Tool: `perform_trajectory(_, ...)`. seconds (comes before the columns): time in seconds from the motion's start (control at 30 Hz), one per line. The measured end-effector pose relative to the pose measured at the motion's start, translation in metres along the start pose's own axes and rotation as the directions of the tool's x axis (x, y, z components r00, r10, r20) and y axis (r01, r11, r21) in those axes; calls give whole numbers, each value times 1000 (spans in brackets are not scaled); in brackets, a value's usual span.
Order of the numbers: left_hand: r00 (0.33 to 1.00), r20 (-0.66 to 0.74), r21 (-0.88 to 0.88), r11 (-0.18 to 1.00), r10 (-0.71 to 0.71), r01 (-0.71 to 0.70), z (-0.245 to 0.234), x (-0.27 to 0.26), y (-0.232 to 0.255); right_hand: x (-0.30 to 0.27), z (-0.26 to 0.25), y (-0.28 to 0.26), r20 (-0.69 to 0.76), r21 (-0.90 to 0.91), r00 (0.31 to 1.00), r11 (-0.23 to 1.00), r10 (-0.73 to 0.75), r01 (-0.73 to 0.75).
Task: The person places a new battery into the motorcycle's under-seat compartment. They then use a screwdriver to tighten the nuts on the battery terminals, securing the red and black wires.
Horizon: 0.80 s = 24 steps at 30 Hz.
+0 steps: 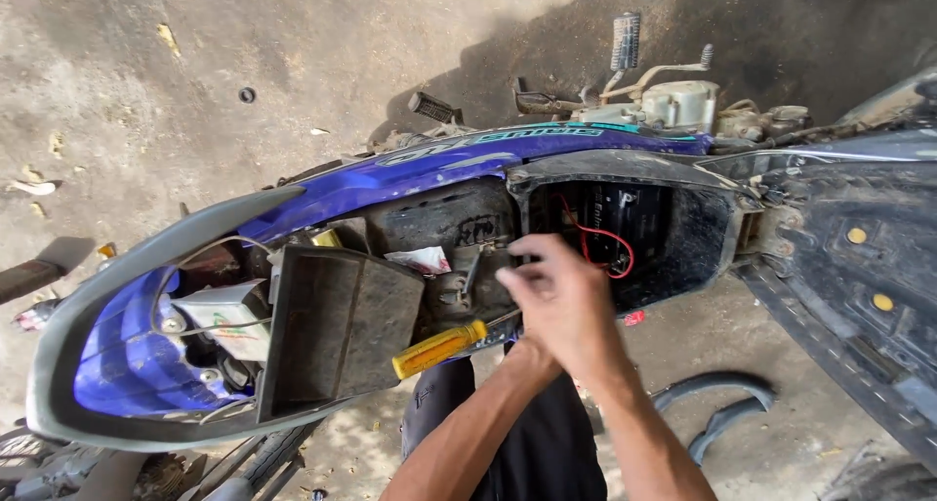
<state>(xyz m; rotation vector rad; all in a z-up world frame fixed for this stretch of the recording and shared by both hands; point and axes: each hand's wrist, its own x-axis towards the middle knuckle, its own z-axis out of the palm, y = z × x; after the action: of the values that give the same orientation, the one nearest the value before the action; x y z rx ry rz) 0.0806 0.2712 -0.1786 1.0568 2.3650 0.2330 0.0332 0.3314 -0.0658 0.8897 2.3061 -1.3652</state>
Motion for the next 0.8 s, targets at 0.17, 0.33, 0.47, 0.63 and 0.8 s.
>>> perform_trajectory(0.17, 996, 58, 19, 997, 70, -71, 7, 1, -1, 10, -85, 136, -470, 182, 852, 970, 231, -162)
perform_trajectory(0.33, 994, 73, 46, 996, 78, -81, 13, 0, 4, 42, -67, 181, -135, 2, 879, 887, 457, -461)
perform_trajectory(0.47, 995, 95, 57, 998, 32, -37, 26, 4, 4, 59, -58, 175, -70, 115, 872, 872, 484, -475)
perform_trajectory(0.63, 997, 60, 19, 999, 46, -47, 17, 7, 5, 68, -61, 219, -126, 142, 857, 864, 499, -483)
perform_trajectory(0.8, 998, 65, -2, 1000, 21, -21, 2, 8, 10, 67, -72, 206, -74, 131, 863, 863, 500, -488)
